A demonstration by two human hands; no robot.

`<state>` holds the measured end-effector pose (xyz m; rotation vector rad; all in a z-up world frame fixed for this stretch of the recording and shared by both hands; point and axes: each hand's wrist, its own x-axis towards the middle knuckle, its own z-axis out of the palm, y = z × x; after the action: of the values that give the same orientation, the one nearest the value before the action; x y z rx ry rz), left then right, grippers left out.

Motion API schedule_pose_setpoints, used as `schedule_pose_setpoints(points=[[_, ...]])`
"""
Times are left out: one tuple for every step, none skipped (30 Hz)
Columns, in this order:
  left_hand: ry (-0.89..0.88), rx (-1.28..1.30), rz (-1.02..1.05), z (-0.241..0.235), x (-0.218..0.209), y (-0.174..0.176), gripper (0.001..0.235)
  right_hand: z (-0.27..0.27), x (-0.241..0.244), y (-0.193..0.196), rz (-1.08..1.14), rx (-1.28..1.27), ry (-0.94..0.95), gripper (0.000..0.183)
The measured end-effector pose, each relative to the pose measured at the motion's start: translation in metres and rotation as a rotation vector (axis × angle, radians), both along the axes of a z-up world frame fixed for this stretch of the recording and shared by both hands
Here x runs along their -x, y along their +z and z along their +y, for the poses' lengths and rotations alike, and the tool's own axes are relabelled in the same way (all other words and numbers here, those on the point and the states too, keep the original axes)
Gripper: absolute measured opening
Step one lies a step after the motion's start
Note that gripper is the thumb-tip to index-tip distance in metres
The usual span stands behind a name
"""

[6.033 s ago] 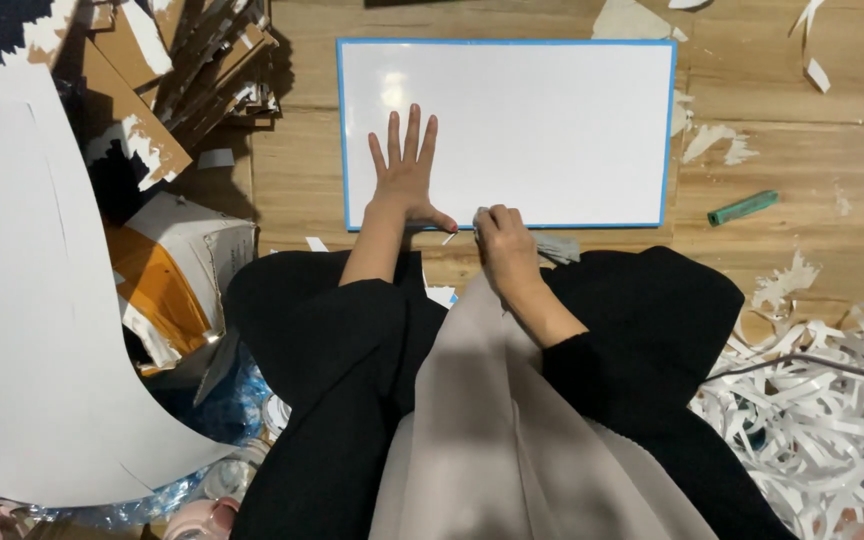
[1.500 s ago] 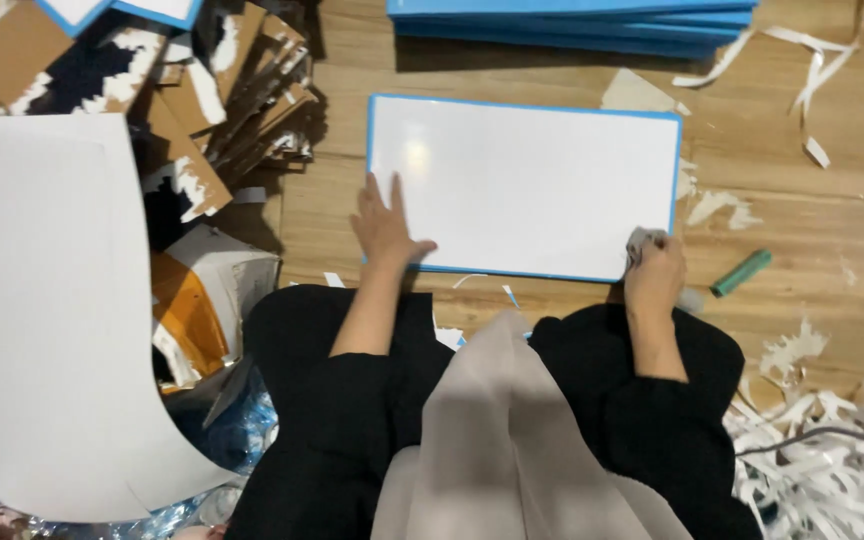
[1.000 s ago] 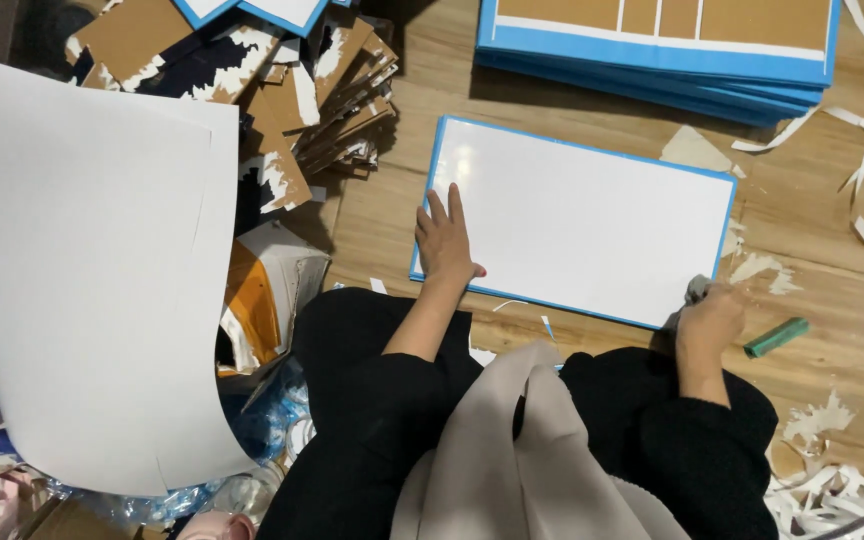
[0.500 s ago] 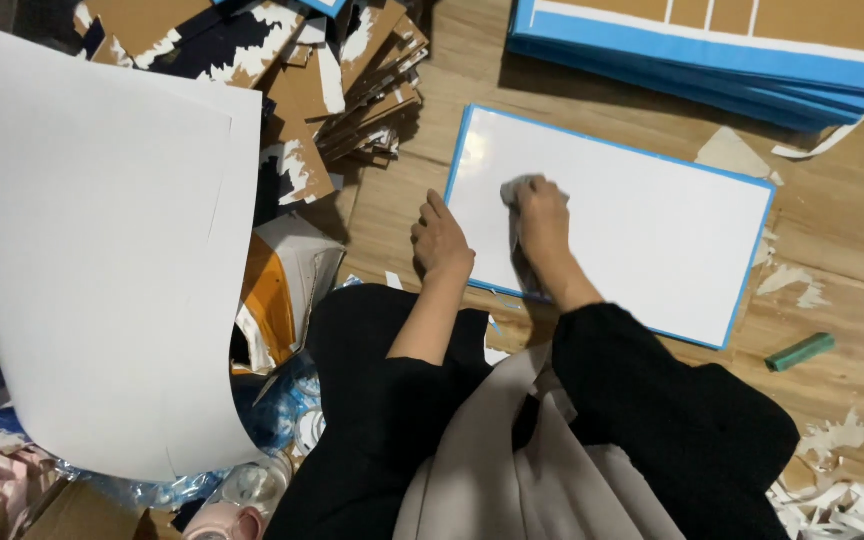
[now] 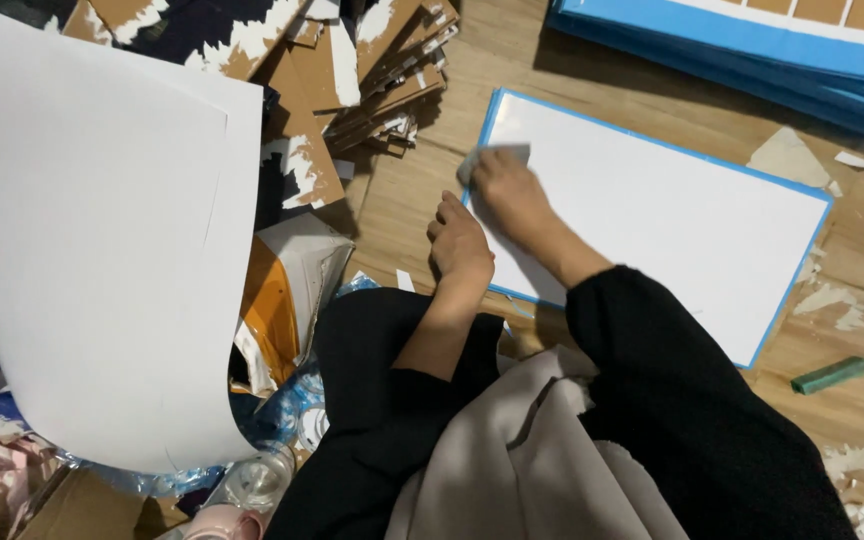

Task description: Manually assembling folders by aligning white adhesive sheets onto blue folder covers and smoothing them with a scraper tool.

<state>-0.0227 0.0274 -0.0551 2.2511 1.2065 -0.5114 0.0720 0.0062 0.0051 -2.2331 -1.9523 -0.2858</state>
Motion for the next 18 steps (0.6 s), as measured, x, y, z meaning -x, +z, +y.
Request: schedule_pose_setpoints(points=[[0.000, 0.007, 0.007, -0.002, 0.003, 0.012, 0.111, 0.005, -0.006, -0.001, 0.007, 0.007, 0.000, 0.007], [-0.004, 0.003, -0.002, 0.000, 0.003, 0.023, 0.107, 0.014, -0.015, -0.002, 0.016, 0.006, -0.081, 0.004], [-0.008, 0.000, -0.011, 0.003, 0.003, 0.036, 0.104, 0.023, -0.023, -0.001, 0.025, 0.005, -0.162, 0.004], [-0.009, 0.000, -0.010, 0.002, 0.003, 0.031, 0.104, 0.019, -0.017, -0.003, 0.026, 0.006, -0.162, 0.004], [-0.002, 0.006, -0.007, 0.001, 0.002, 0.027, 0.104, 0.016, -0.010, -0.004, 0.006, -0.014, -0.109, 0.003], [0.002, 0.008, -0.010, 0.002, -0.001, 0.022, 0.105, 0.014, -0.007, -0.005, -0.018, -0.038, -0.058, 0.003], [-0.002, 0.005, -0.014, 0.002, 0.000, 0.020, 0.105, 0.005, 0.004, 0.005, -0.022, -0.041, -0.062, 0.003], [0.067, 0.042, -0.045, 0.001, 0.000, 0.018, 0.100, -0.004, 0.015, 0.014, 0.008, 0.010, 0.004, 0.005], [0.137, 0.080, -0.077, 0.000, 0.001, 0.016, 0.095, -0.013, 0.026, 0.022, 0.039, 0.061, 0.071, 0.007], [0.139, 0.080, -0.075, -0.001, 0.000, 0.019, 0.095, -0.010, 0.018, 0.022, 0.041, 0.062, 0.073, 0.007], [0.071, 0.053, -0.036, -0.001, 0.000, 0.023, 0.100, -0.007, 0.010, 0.021, 0.021, 0.068, 0.048, 0.005], [0.000, 0.029, 0.005, -0.003, 0.001, 0.026, 0.107, -0.006, 0.003, 0.020, 0.003, 0.076, 0.021, 0.003], [-0.001, 0.031, 0.010, -0.004, 0.002, 0.029, 0.107, -0.001, -0.007, 0.018, 0.008, 0.078, 0.020, 0.003], [-0.012, 0.016, -0.004, -0.003, 0.004, 0.032, 0.104, 0.006, -0.016, 0.017, 0.020, 0.044, -0.050, 0.006], [-0.023, 0.001, -0.017, -0.002, 0.005, 0.036, 0.101, 0.013, -0.026, 0.015, 0.033, 0.009, -0.119, 0.008], [-0.023, -0.002, -0.020, -0.001, 0.004, 0.035, 0.101, 0.009, -0.020, 0.015, 0.029, 0.006, -0.119, 0.008], [-0.024, 0.005, -0.018, 0.000, 0.002, 0.033, 0.103, 0.005, -0.014, 0.015, -0.022, -0.001, -0.083, 0.006], [-0.028, 0.016, -0.015, 0.000, 0.001, 0.030, 0.105, 0.000, -0.007, 0.013, -0.071, -0.004, -0.049, 0.004]])
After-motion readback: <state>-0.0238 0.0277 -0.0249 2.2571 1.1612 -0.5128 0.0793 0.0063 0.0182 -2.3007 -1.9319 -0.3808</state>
